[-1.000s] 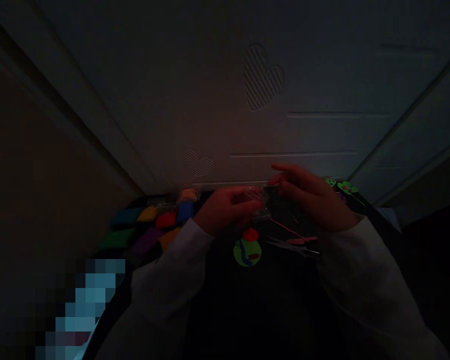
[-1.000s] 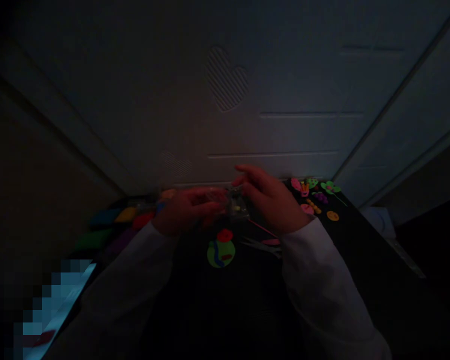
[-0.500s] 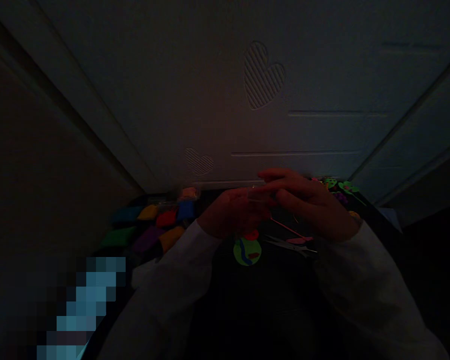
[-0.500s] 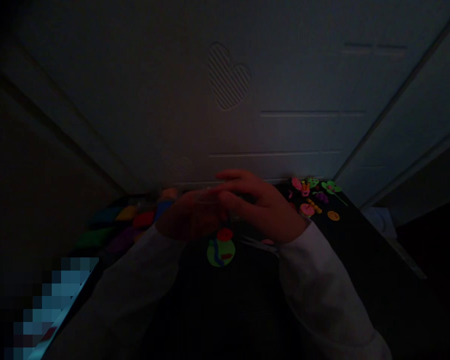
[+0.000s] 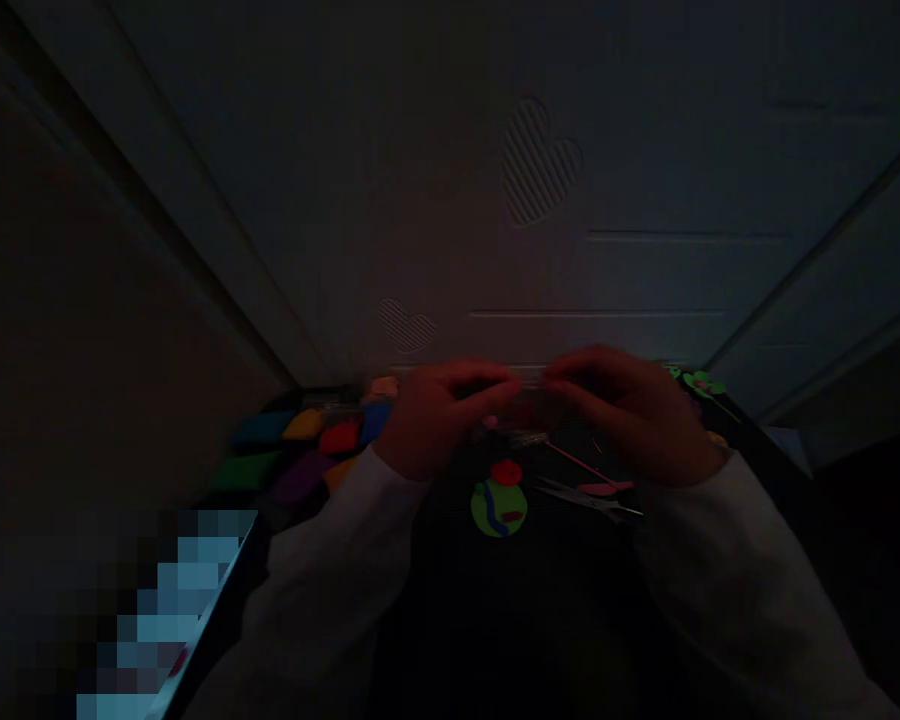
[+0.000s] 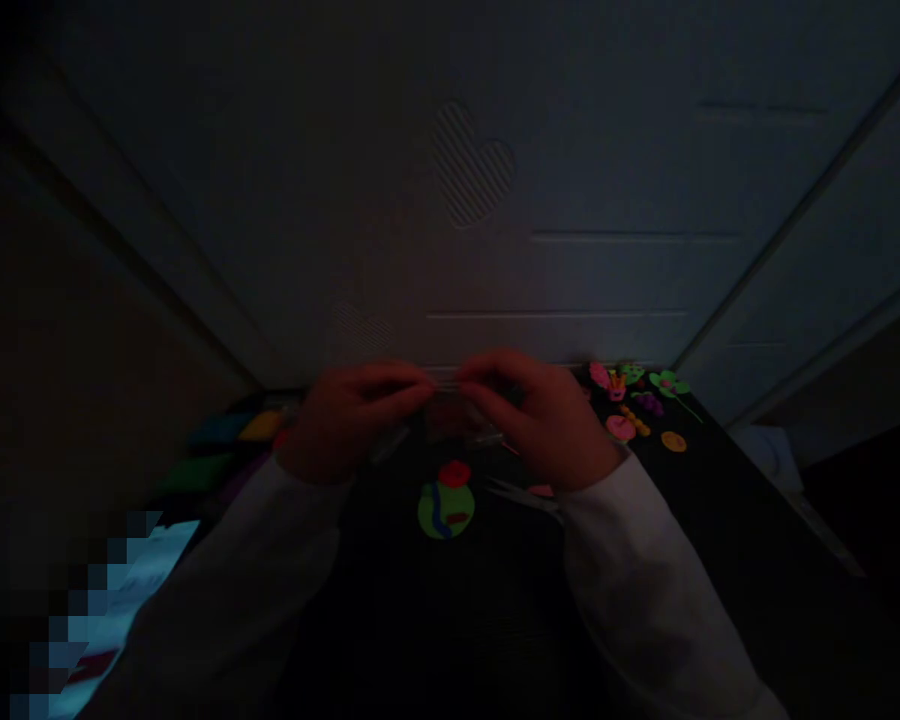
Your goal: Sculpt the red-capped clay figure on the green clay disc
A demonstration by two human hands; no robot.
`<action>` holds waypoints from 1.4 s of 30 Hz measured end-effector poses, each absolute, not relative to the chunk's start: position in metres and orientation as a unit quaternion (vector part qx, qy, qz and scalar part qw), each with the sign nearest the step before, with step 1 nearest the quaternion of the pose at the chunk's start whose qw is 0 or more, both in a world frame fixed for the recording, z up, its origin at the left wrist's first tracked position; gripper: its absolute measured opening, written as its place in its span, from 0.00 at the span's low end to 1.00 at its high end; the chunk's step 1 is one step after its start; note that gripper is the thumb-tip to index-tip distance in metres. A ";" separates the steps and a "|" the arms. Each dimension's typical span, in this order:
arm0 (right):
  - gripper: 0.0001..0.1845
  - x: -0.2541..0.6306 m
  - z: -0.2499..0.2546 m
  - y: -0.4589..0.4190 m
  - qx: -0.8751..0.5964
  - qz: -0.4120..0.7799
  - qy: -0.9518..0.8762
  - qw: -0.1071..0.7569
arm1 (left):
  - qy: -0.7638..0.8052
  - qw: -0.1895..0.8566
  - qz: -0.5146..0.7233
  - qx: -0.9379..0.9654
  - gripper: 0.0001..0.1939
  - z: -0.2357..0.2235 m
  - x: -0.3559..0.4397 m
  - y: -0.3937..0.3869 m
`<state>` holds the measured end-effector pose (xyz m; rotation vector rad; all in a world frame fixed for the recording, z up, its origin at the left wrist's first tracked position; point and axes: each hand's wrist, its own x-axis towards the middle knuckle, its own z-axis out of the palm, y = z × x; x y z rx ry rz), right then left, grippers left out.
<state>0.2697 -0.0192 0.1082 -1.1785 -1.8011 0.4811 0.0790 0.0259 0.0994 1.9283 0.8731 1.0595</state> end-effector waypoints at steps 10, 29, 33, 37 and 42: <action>0.07 0.266 0.112 -0.020 -0.482 0.148 -0.766 0.399 | 0.306 0.149 0.455 0.823 0.04 0.103 0.086 0.011; 0.03 0.261 0.112 -0.021 -0.471 0.049 -0.785 0.400 | 0.287 0.075 0.455 0.840 0.04 0.109 0.082 0.010; 0.05 0.261 0.110 -0.020 -0.471 0.045 -0.772 0.423 | 0.295 0.089 0.460 0.833 0.04 0.109 0.076 0.013; 0.09 0.264 0.104 -0.017 -0.493 0.088 -0.736 0.456 | 0.296 0.107 0.434 0.844 0.07 0.109 0.071 0.017; 0.16 0.264 0.100 -0.011 -0.487 0.127 -0.718 0.481 | 0.358 0.105 0.394 0.840 0.11 0.111 0.064 0.024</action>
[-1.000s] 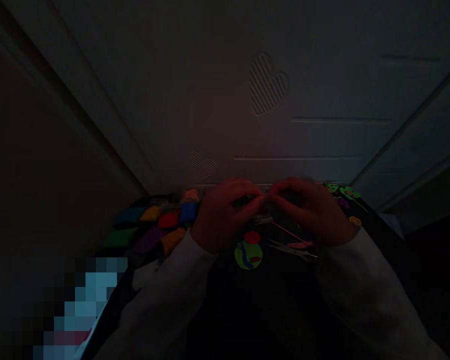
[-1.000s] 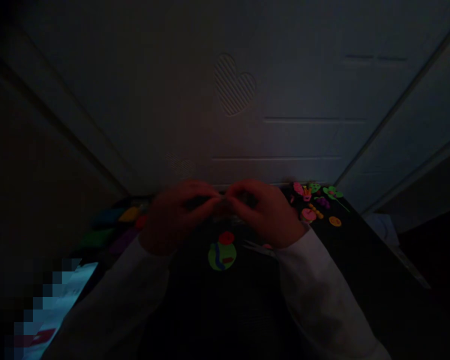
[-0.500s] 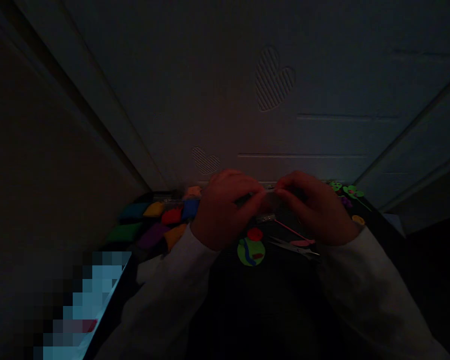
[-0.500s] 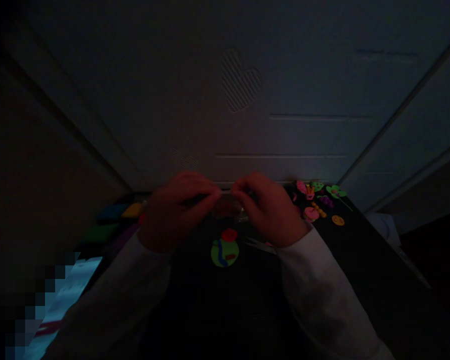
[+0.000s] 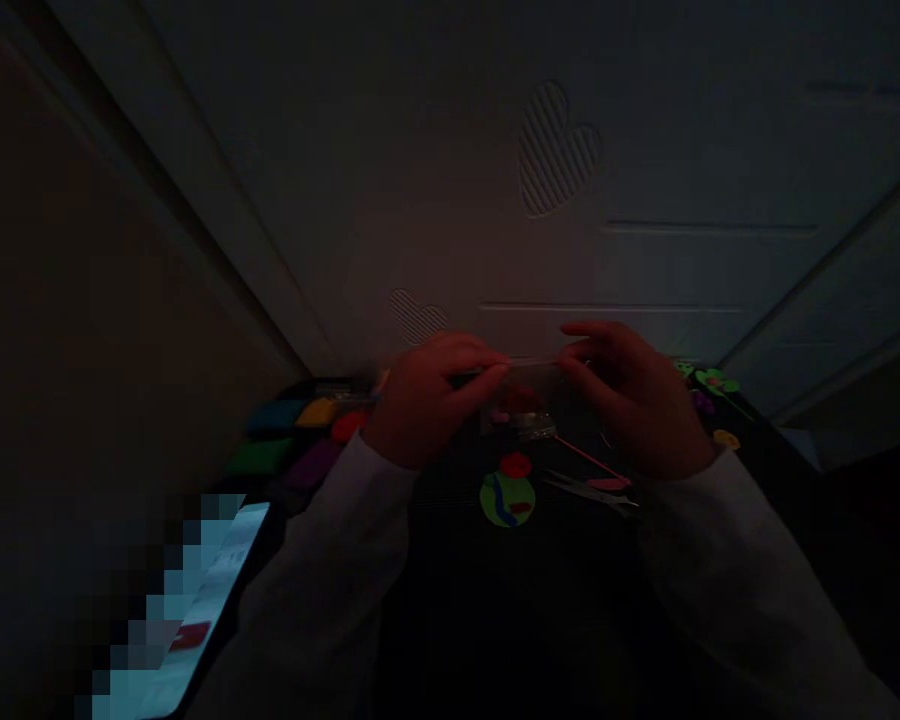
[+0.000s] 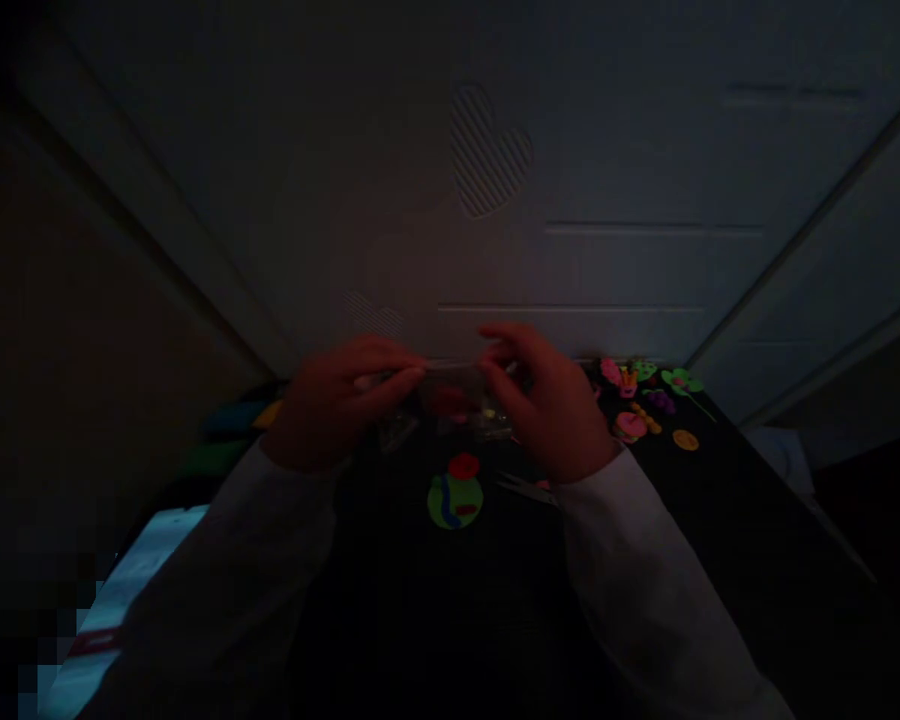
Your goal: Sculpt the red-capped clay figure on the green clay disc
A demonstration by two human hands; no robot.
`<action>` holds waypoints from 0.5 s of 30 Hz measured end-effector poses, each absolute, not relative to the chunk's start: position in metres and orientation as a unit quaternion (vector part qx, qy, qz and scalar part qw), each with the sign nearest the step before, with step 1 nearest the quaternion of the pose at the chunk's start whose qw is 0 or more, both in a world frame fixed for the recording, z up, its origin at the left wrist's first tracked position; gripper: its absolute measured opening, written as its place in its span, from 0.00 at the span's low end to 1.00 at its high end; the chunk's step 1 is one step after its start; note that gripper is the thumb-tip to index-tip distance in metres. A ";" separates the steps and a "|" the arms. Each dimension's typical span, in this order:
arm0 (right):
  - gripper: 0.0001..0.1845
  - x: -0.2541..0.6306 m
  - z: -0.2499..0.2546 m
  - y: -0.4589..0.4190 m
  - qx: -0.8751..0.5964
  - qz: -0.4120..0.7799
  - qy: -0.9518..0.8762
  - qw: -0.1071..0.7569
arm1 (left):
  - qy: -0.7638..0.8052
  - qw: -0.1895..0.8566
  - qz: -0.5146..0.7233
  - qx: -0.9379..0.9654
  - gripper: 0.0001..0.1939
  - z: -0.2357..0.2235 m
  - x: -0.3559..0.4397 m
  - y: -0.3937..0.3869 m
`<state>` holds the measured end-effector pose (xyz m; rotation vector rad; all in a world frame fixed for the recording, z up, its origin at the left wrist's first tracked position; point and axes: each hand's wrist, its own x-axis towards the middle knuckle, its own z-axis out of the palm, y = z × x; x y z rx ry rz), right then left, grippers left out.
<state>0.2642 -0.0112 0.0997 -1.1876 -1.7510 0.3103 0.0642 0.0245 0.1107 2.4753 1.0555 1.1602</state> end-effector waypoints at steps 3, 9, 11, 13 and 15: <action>0.16 0.265 0.100 -0.009 -0.504 0.114 -0.714 0.471 | 0.449 0.080 0.342 0.822 0.13 0.103 0.055 0.039; 0.15 0.271 0.102 -0.009 -0.533 0.056 -0.706 0.463 | 0.512 0.061 0.264 0.815 0.13 0.058 0.049 0.076; 0.14 0.272 0.102 -0.010 -0.532 0.054 -0.711 0.457 | 0.511 0.073 0.232 0.824 0.10 0.053 0.051 0.078; 0.14 0.272 0.102 -0.010 -0.531 0.059 -0.715 0.452 | 0.519 0.071 0.232 0.820 0.11 0.063 0.051 0.069; 0.13 0.271 0.102 -0.011 -0.527 0.068 -0.717 0.451 | 0.537 0.051 0.264 0.799 0.15 0.086 0.047 0.049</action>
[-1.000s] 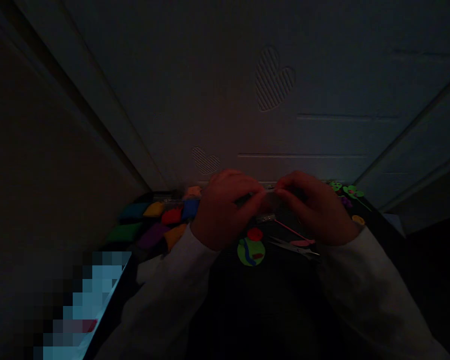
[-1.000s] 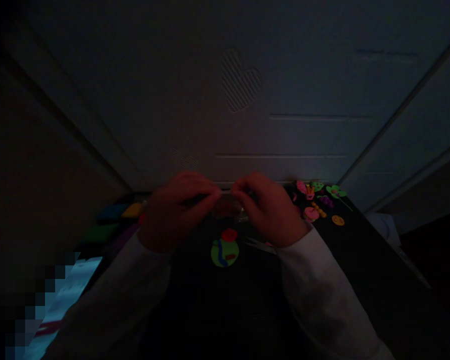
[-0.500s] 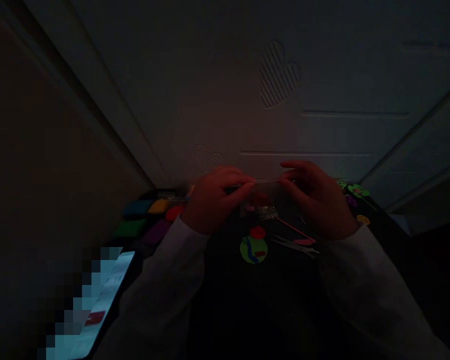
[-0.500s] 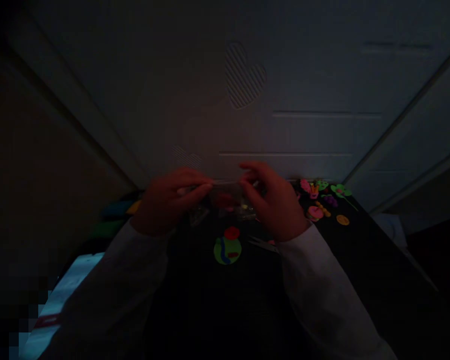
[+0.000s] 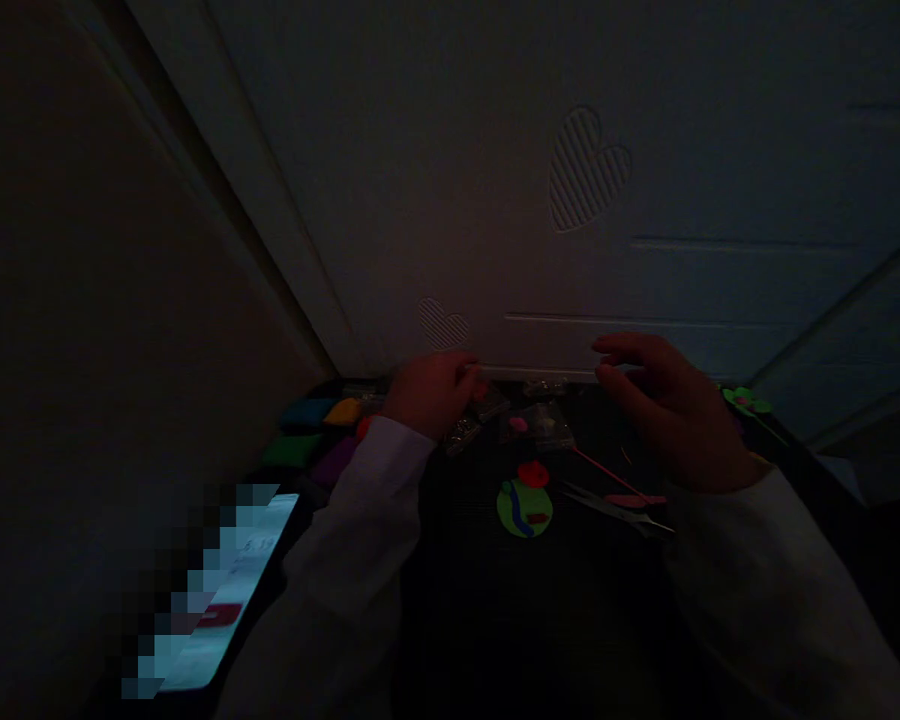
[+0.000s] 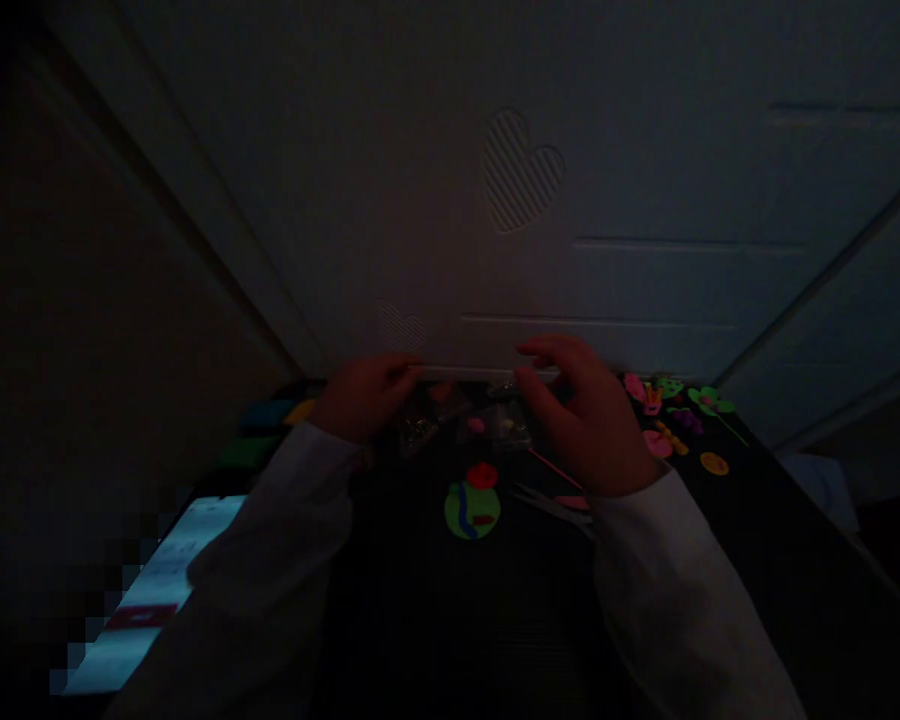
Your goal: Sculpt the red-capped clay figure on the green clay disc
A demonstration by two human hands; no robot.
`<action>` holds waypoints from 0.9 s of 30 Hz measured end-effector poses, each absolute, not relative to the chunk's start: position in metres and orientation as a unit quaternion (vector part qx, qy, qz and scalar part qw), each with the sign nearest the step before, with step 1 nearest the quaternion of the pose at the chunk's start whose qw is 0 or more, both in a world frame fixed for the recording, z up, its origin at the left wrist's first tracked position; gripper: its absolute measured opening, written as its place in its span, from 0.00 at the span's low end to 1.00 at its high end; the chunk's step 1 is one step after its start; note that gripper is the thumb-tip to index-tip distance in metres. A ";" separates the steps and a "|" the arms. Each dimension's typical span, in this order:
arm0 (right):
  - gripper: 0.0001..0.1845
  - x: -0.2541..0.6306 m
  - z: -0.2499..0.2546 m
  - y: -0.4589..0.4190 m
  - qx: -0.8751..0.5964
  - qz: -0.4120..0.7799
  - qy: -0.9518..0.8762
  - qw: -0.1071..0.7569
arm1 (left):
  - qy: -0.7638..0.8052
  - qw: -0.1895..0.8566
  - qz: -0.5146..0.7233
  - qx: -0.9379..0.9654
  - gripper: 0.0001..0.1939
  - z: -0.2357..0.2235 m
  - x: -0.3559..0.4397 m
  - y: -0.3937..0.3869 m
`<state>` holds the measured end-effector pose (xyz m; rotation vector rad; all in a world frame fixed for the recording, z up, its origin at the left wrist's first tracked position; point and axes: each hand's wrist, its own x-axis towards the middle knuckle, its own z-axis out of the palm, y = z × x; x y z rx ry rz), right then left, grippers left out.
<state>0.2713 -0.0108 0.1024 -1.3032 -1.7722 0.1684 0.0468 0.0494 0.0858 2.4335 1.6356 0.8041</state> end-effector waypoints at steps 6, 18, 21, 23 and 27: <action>0.12 0.269 0.107 -0.016 -0.542 0.064 -0.707 0.450 | 0.581 -0.012 0.376 0.722 0.15 0.133 0.001 -0.014; 0.13 0.276 0.104 -0.027 -0.555 0.083 -0.660 0.500 | 0.649 0.069 -0.034 0.757 0.19 0.004 -0.074 -0.048; 0.13 0.275 0.106 -0.027 -0.542 0.066 -0.675 0.496 | 0.643 0.077 -0.030 0.761 0.16 0.007 -0.070 -0.050; 0.12 0.273 0.109 -0.026 -0.538 0.056 -0.684 0.489 | 0.633 0.096 -0.016 0.768 0.15 0.015 -0.069 -0.050; 0.10 0.266 0.116 -0.024 -0.527 0.069 -0.705 0.469 | 0.589 0.159 0.051 0.791 0.16 0.045 -0.050 -0.049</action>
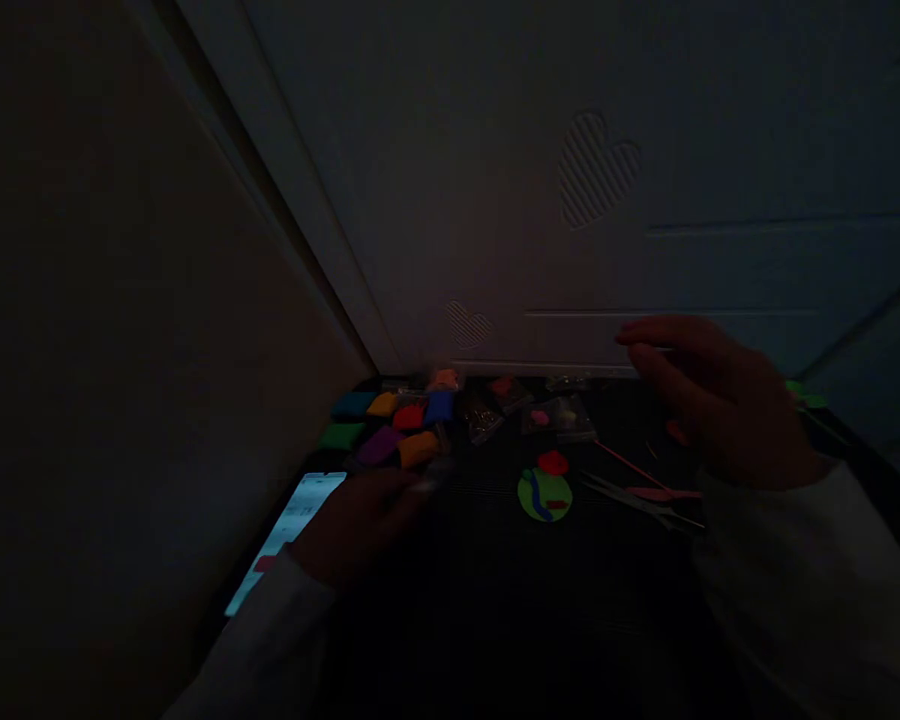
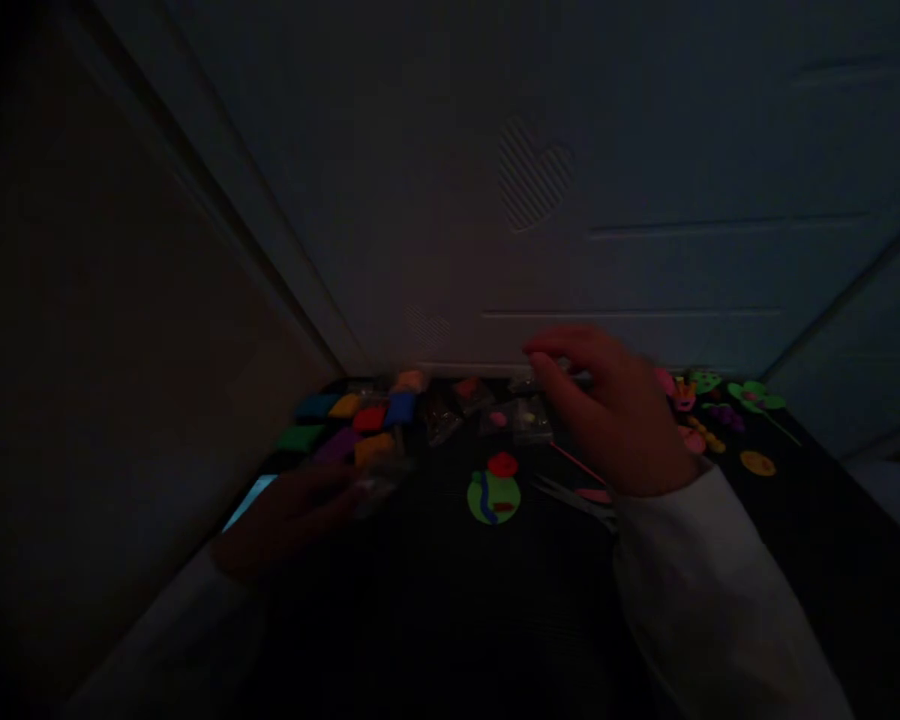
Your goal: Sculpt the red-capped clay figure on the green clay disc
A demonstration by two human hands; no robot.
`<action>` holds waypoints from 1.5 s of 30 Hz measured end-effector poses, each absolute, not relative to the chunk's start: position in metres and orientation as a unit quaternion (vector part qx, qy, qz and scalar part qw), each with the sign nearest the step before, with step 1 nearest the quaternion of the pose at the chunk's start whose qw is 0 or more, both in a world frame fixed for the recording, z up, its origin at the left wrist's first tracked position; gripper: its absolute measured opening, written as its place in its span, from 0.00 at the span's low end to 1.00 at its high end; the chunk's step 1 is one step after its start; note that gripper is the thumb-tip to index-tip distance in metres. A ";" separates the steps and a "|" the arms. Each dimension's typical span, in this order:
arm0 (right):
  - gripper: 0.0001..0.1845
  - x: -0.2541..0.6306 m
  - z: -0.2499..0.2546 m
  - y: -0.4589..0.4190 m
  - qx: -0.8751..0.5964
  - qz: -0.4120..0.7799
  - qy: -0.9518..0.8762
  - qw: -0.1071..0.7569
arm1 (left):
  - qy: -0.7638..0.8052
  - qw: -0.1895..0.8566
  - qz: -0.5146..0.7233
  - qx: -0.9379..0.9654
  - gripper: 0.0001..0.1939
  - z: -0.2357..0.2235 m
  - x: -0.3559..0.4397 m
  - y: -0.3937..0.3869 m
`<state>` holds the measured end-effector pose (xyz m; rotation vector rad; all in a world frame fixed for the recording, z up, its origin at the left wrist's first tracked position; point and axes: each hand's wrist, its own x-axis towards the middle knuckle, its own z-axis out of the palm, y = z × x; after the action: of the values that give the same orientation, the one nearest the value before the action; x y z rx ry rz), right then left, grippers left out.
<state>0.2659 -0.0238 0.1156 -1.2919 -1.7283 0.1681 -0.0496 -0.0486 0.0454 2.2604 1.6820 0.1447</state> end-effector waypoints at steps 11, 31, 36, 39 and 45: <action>0.11 0.253 0.105 -0.024 -0.448 0.363 -0.726 0.374 | 0.386 0.386 0.275 0.791 0.10 0.119 0.043 0.001; 0.03 0.232 0.138 -0.039 -0.416 0.258 -0.733 0.473 | 0.446 0.353 0.437 0.697 0.15 0.146 0.059 -0.035; 0.06 0.234 0.138 -0.043 -0.405 0.261 -0.761 0.434 | 0.431 0.317 0.424 0.731 0.07 0.142 0.063 -0.029; 0.05 0.234 0.137 -0.040 -0.421 0.339 -0.705 0.460 | 0.418 0.252 0.405 0.773 0.06 0.141 0.060 -0.027; 0.09 0.232 0.136 -0.036 -0.408 0.484 -0.580 0.514 | 0.367 0.145 0.395 0.830 0.23 0.138 0.065 -0.035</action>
<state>0.2322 -0.0364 0.1357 -0.9797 -1.3933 1.1627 0.0647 -0.0350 0.1379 2.3895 1.0573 1.1373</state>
